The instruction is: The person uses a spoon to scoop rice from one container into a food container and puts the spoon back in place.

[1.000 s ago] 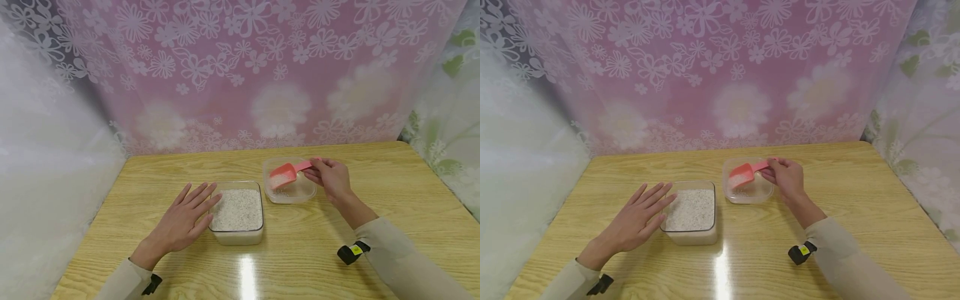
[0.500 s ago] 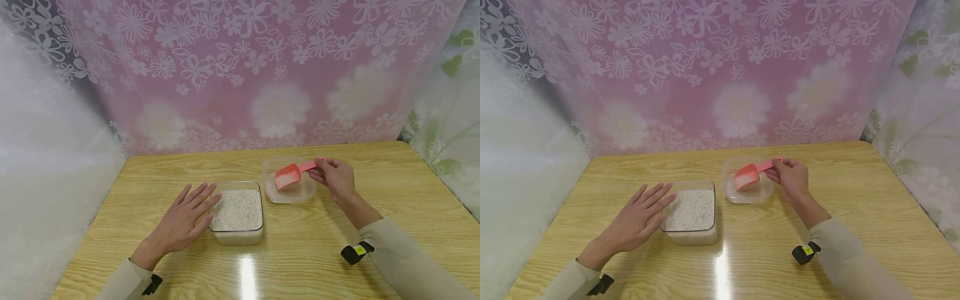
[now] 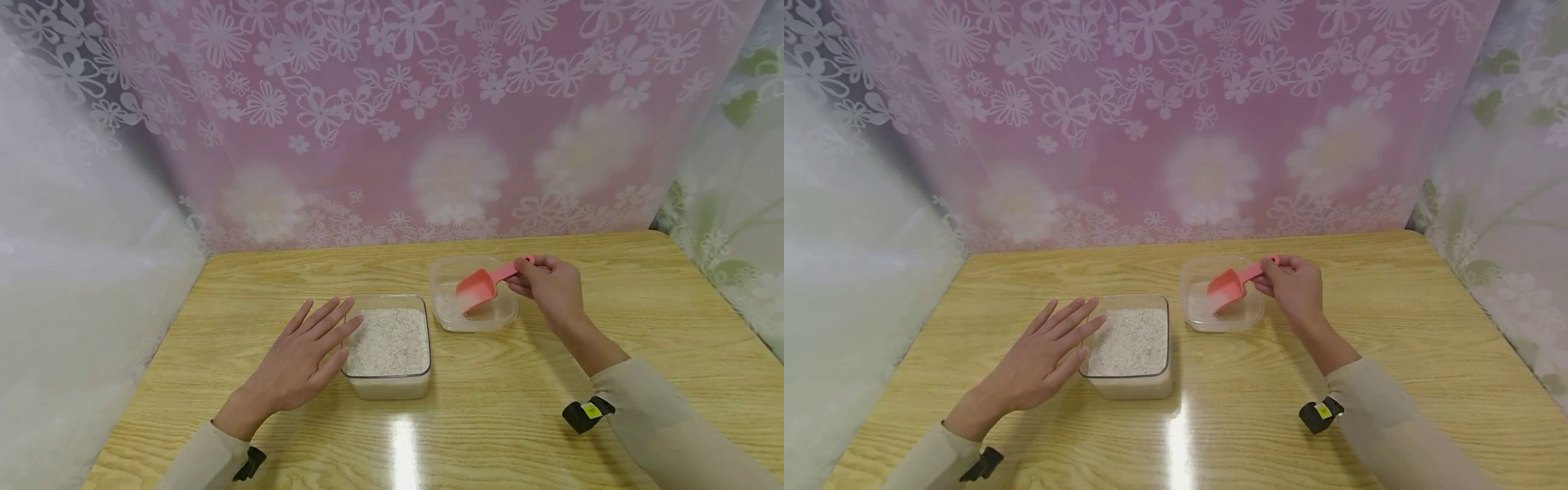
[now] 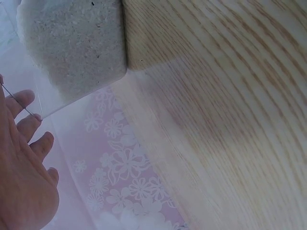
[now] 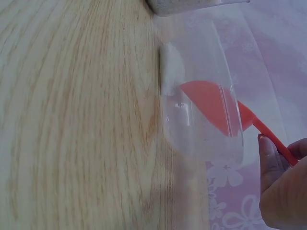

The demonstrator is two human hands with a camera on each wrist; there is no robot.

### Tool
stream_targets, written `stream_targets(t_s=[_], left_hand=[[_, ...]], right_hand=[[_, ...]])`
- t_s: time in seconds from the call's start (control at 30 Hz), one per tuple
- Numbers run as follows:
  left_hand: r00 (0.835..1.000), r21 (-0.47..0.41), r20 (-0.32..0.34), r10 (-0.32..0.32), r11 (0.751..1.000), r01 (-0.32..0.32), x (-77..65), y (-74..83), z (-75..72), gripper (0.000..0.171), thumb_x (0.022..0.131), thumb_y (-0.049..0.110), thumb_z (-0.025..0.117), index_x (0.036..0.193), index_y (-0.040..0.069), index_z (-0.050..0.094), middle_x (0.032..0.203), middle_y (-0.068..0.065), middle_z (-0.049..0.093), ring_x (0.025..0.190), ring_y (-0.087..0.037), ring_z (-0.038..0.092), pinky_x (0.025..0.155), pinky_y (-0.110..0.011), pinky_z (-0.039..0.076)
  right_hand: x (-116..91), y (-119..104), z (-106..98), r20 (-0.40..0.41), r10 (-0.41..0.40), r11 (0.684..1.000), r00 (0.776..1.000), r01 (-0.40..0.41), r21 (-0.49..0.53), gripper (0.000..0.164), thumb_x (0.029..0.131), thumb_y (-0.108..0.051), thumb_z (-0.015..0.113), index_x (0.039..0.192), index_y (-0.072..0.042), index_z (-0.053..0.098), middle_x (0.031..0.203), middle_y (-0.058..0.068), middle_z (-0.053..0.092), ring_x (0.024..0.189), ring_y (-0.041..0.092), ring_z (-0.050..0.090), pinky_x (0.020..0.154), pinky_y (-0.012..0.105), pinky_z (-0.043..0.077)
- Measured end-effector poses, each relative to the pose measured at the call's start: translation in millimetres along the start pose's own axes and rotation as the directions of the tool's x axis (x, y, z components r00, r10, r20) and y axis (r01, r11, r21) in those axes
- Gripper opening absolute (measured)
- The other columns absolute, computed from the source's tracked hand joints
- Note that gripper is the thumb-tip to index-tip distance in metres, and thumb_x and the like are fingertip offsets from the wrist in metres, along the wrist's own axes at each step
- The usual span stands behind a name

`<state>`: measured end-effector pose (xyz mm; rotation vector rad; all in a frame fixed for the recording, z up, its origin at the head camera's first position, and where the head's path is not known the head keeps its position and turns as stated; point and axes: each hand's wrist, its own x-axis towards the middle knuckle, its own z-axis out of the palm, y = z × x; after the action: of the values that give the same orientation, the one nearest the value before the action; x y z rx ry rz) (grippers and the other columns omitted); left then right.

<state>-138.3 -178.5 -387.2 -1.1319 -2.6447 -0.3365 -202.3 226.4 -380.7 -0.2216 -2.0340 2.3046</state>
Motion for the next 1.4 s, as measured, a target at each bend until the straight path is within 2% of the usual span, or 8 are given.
stream_targets(t_s=[0.23, 0.4, 0.6, 0.73, 0.93, 1.0, 1.23, 1.4], left_hand=[[1.0, 0.002, 0.008, -0.004, 1.0, 0.004, 0.5, 0.7, -1.8, 0.05, 0.104, 0.038, 0.035, 0.149, 0.018, 0.037, 0.156, -0.003, 0.025, 0.143, -0.024, 0.019, 0.116, -0.048, 0.007], [1.0, 0.006, 0.014, -0.006, 1.0, 0.006, 0.8, 1.0, -2.5, 0.05, 0.104, 0.037, 0.036, 0.15, 0.018, 0.036, 0.156, -0.004, 0.025, 0.143, -0.024, 0.019, 0.116, -0.048, 0.007], [1.0, 0.016, 0.015, -0.006, 1.0, 0.006, 0.2, 0.5, -3.0, 0.05, 0.104, 0.037, 0.036, 0.15, 0.018, 0.036, 0.156, -0.004, 0.025, 0.143, -0.023, 0.019, 0.116, -0.048, 0.007], [1.0, 0.016, 0.015, -0.005, 1.0, 0.004, -0.2, 0.5, -3.3, 0.05, 0.104, 0.038, 0.035, 0.15, 0.019, 0.035, 0.156, -0.003, 0.025, 0.143, -0.023, 0.019, 0.116, -0.048, 0.007], [1.0, 0.017, 0.018, -0.01, 1.0, 0.01, -0.1, 0.8, -2.7, 0.05, 0.104, 0.038, 0.036, 0.15, 0.019, 0.035, 0.156, -0.002, 0.024, 0.143, -0.022, 0.019, 0.116, -0.048, 0.007], [1.0, 0.015, 0.019, -0.013, 1.0, 0.012, -0.1, 0.9, -2.5, 0.05, 0.103, 0.038, 0.037, 0.15, 0.019, 0.035, 0.156, -0.002, 0.024, 0.143, -0.022, 0.019, 0.116, -0.048, 0.007], [1.0, 0.02, 0.016, -0.01, 1.0, 0.01, -0.2, 0.5, -2.1, 0.05, 0.104, 0.038, 0.036, 0.15, 0.02, 0.035, 0.156, -0.001, 0.023, 0.143, -0.023, 0.019, 0.116, -0.048, 0.007], [1.0, 0.02, 0.013, -0.006, 1.0, 0.006, -0.2, -0.3, -1.5, 0.05, 0.104, 0.039, 0.035, 0.15, 0.02, 0.035, 0.156, -0.002, 0.023, 0.143, -0.022, 0.018, 0.116, -0.048, 0.007]], right_hand=[[-2.0, -2.2, -0.8, -0.003, -0.032, 0.999, 0.999, 0.032, -0.038, 0.033, 0.092, -0.02, 0.066, 0.107, 0.005, 0.052, 0.082, 0.005, 0.071, 0.075, 0.016, 0.071, 0.072, 0.027, 0.056], [-4.7, -3.4, 0.8, 0.004, -0.101, 0.991, 0.995, 0.101, -0.092, 0.032, 0.091, -0.021, 0.067, 0.105, 0.005, 0.054, 0.083, 0.008, 0.07, 0.072, 0.016, 0.07, 0.07, 0.028, 0.056], [-8.7, -5.8, 3.2, 0.019, -0.185, 0.966, 0.983, 0.185, -0.181, 0.033, 0.092, -0.023, 0.066, 0.104, 0.006, 0.056, 0.084, 0.008, 0.071, 0.073, 0.016, 0.07, 0.07, 0.029, 0.056], [-13.7, -6.0, 4.9, 0.043, -0.288, 0.919, 0.957, 0.289, -0.27, 0.034, 0.093, -0.024, 0.064, 0.106, 0.007, 0.059, 0.087, 0.007, 0.071, 0.076, 0.014, 0.07, 0.071, 0.028, 0.056], [-21.3, -4.5, 10.4, 0.105, -0.48, 0.772, 0.871, 0.476, -0.421, 0.028, 0.094, -0.019, 0.064, 0.107, 0.005, 0.065, 0.093, 0.016, 0.07, 0.077, 0.012, 0.07, 0.069, 0.021, 0.056], [-23.1, -4.3, 11.5, 0.118, -0.512, 0.74, 0.851, 0.506, -0.442, 0.026, 0.093, -0.017, 0.065, 0.108, 0.005, 0.066, 0.094, 0.017, 0.069, 0.078, 0.011, 0.069, 0.069, 0.018, 0.055], [-26.8, -4.2, 10.0, 0.136, -0.554, 0.711, 0.821, 0.552, -0.437, 0.022, 0.093, -0.011, 0.064, 0.108, 0.005, 0.066, 0.095, 0.018, 0.069, 0.078, 0.002, 0.067, 0.07, 0.017, 0.054], [-27.8, -4.1, 7.7, 0.135, -0.569, 0.701, 0.812, 0.564, -0.437, 0.022, 0.092, -0.008, 0.065, 0.109, 0.006, 0.066, 0.096, 0.02, 0.069, 0.079, 0.002, 0.067, 0.07, 0.016, 0.054]])
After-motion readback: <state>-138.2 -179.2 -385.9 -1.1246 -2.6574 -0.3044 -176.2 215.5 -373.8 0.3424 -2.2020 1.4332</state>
